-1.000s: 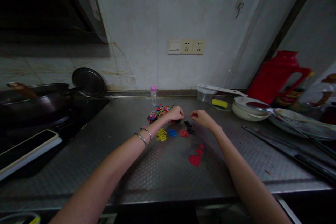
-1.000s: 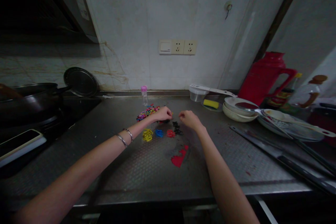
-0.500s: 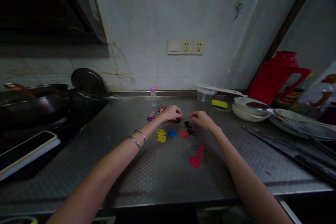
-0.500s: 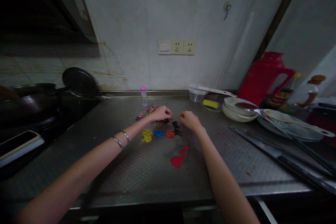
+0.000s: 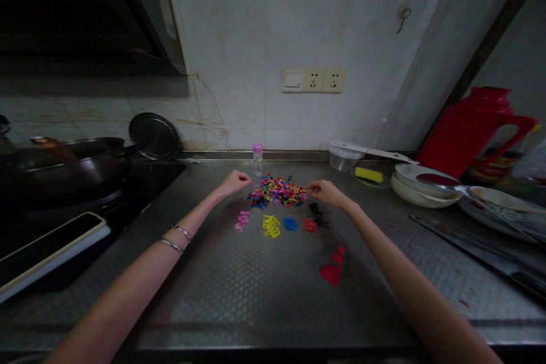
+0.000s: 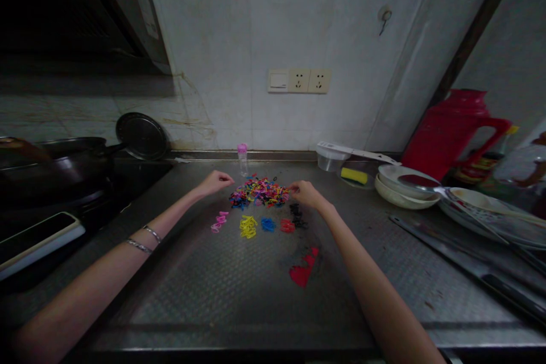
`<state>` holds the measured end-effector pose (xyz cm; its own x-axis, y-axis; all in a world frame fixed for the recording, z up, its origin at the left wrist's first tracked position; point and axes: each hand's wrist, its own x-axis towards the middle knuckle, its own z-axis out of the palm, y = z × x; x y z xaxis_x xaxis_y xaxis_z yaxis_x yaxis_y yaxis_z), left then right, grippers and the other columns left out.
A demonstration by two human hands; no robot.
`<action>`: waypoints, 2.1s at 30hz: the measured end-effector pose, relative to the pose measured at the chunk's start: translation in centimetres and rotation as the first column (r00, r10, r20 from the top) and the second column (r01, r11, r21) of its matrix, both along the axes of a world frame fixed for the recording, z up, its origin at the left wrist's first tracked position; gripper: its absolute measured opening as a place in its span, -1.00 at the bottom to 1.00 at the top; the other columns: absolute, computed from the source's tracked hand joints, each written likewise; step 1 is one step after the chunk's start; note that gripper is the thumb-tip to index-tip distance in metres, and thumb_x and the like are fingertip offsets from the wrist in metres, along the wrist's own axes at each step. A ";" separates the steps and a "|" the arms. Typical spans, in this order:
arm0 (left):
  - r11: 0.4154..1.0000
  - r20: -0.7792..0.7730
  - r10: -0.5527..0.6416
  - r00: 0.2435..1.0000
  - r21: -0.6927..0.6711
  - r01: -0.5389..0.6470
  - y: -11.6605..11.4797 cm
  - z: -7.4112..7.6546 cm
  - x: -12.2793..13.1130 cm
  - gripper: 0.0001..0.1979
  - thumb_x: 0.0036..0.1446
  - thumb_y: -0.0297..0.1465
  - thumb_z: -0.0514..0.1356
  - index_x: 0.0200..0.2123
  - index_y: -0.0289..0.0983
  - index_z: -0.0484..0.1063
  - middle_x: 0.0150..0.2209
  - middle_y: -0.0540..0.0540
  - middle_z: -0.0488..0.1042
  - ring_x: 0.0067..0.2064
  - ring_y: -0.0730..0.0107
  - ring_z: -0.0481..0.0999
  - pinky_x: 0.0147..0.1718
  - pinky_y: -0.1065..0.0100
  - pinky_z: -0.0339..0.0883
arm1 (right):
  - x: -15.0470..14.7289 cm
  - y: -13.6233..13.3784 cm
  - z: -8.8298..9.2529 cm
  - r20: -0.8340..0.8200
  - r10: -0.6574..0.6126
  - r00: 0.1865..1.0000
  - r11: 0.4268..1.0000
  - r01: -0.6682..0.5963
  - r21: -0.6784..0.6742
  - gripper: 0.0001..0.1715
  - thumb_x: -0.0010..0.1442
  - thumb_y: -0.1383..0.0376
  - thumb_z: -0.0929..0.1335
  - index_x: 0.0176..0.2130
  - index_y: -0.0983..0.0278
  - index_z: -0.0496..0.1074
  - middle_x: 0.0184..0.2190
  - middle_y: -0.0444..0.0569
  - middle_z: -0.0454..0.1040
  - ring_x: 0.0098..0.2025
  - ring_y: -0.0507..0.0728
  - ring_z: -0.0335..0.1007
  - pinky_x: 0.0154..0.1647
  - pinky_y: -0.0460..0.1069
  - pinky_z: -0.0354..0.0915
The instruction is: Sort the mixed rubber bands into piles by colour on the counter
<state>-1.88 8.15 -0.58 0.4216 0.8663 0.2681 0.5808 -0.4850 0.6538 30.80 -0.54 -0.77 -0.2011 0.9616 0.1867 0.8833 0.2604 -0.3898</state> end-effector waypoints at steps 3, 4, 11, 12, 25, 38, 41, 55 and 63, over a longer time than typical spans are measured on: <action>1.000 0.000 0.002 1.000 -0.019 -0.002 -0.1 -0.4 -0.8 -0.74 -0.09 -0.33 0.13 -0.42 -0.39 0.52 -0.44 -0.10 0.52 -0.39 0.40 0.42 -0.35 0.41 0.25 | -0.4 1.1 -0.7 -0.022 0.001 1.000 1.000 -0.001 -0.012 -0.61 -0.06 0.42 0.29 -0.18 0.35 0.48 -0.37 -0.04 0.52 -0.38 0.04 0.38 -0.34 -0.13 0.24; 1.000 0.003 0.003 1.000 -0.025 -0.003 -0.2 -0.4 -0.9 -0.74 -0.10 -0.33 0.13 -0.42 -0.39 0.52 -0.43 -0.10 0.53 -0.38 0.39 0.43 -0.34 0.41 0.26 | -0.4 1.3 -0.9 -0.037 -0.003 0.999 1.000 0.002 -0.019 -0.62 -0.05 0.40 0.30 -0.17 0.35 0.47 -0.39 -0.04 0.52 -0.39 0.04 0.38 -0.35 -0.14 0.24; 0.998 -0.035 -0.044 0.998 -0.055 0.042 -1.2 0.2 -1.5 -0.73 -0.12 -0.35 0.11 -0.42 -0.40 0.52 -0.43 -0.11 0.53 -0.39 0.38 0.43 -0.36 0.42 0.25 | -0.6 1.7 -2.1 -0.116 0.020 0.993 1.000 -0.022 -0.018 -0.63 -0.02 0.37 0.29 -0.16 0.36 0.44 -0.45 -0.05 0.49 -0.42 0.02 0.36 -0.36 -0.13 0.24; 0.997 -0.037 -0.053 0.998 -0.052 0.051 -1.2 0.2 -1.6 -0.73 -0.11 -0.35 0.11 -0.42 -0.40 0.52 -0.44 -0.11 0.52 -0.39 0.39 0.43 -0.37 0.43 0.25 | -0.7 1.6 -2.1 -0.125 0.021 0.992 1.000 -0.023 -0.011 -0.62 -0.02 0.38 0.28 -0.15 0.37 0.43 -0.46 -0.05 0.48 -0.42 0.02 0.35 -0.35 -0.13 0.24; 0.986 -0.068 -0.132 0.989 -0.107 0.125 -1.0 -0.9 -1.3 -0.74 -0.13 -0.38 0.12 -0.41 -0.39 0.53 -0.44 -0.08 0.52 -0.40 0.41 0.42 -0.36 0.44 0.25 | 0.1 0.7 -1.8 -0.244 -0.108 0.964 0.978 0.147 0.149 -0.50 -0.05 0.47 0.24 -0.05 0.39 0.32 -0.44 -0.04 0.47 -0.40 0.04 0.36 -0.30 -0.09 0.25; 0.959 -0.076 -0.212 0.974 -0.210 0.192 -0.6 -0.8 -1.5 -0.79 -0.22 -0.47 0.14 -0.46 -0.40 0.52 -0.56 -0.03 0.46 -0.50 0.49 0.34 -0.45 0.47 0.19 | -14.3 -0.5 -0.1 -0.255 0.435 0.864 0.899 -0.399 0.181 -0.46 -0.06 0.56 0.23 -0.04 0.36 0.31 -0.46 -0.09 0.43 -0.45 -0.02 0.30 -0.39 -0.13 0.20; 0.960 -0.090 -0.220 0.971 -0.195 0.200 -0.4 -1.0 -1.6 -0.82 -0.19 -0.42 0.14 -0.53 -0.41 0.50 -0.64 0.02 0.38 -0.55 0.53 0.26 -0.53 0.49 0.11 | -16.9 -0.5 -0.6 -0.239 0.465 0.852 0.885 -0.436 0.164 -0.47 -0.08 0.58 0.23 -0.07 0.35 0.32 -0.49 -0.12 0.42 -0.48 -0.03 0.28 -0.42 -0.15 0.18; 0.934 -0.006 -0.247 0.969 -0.268 0.237 -0.6 -1.0 -2.3 -0.82 -0.23 -0.46 0.17 -0.48 -0.41 0.51 -0.57 -0.02 0.45 -0.51 0.51 0.32 -0.47 0.49 0.17 | -15.0 0.1 1.0 -0.335 0.376 0.864 0.926 -0.361 0.107 -0.49 -0.04 0.49 0.27 -0.03 0.38 0.31 -0.46 -0.08 0.46 -0.46 -0.03 0.34 -0.41 -0.14 0.24; 0.894 0.002 -0.322 0.947 -0.328 0.305 -2.9 0.2 -0.3 -0.73 -0.20 -0.43 0.21 -0.35 -0.40 0.52 -0.54 -0.02 0.46 -0.51 0.52 0.33 -0.49 0.50 0.17 | -9.6 2.2 1.6 -0.359 0.232 0.904 0.969 -0.182 0.168 -0.60 -0.05 0.44 0.28 -0.14 0.38 0.40 -0.48 -0.07 0.47 -0.46 -0.01 0.35 -0.37 -0.11 0.27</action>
<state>-2.22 5.28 -0.39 0.6908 0.7224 -0.0302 0.4701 -0.4170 0.7779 21.18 1.62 0.82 -0.2845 0.8691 0.4047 0.6008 0.4906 -0.6311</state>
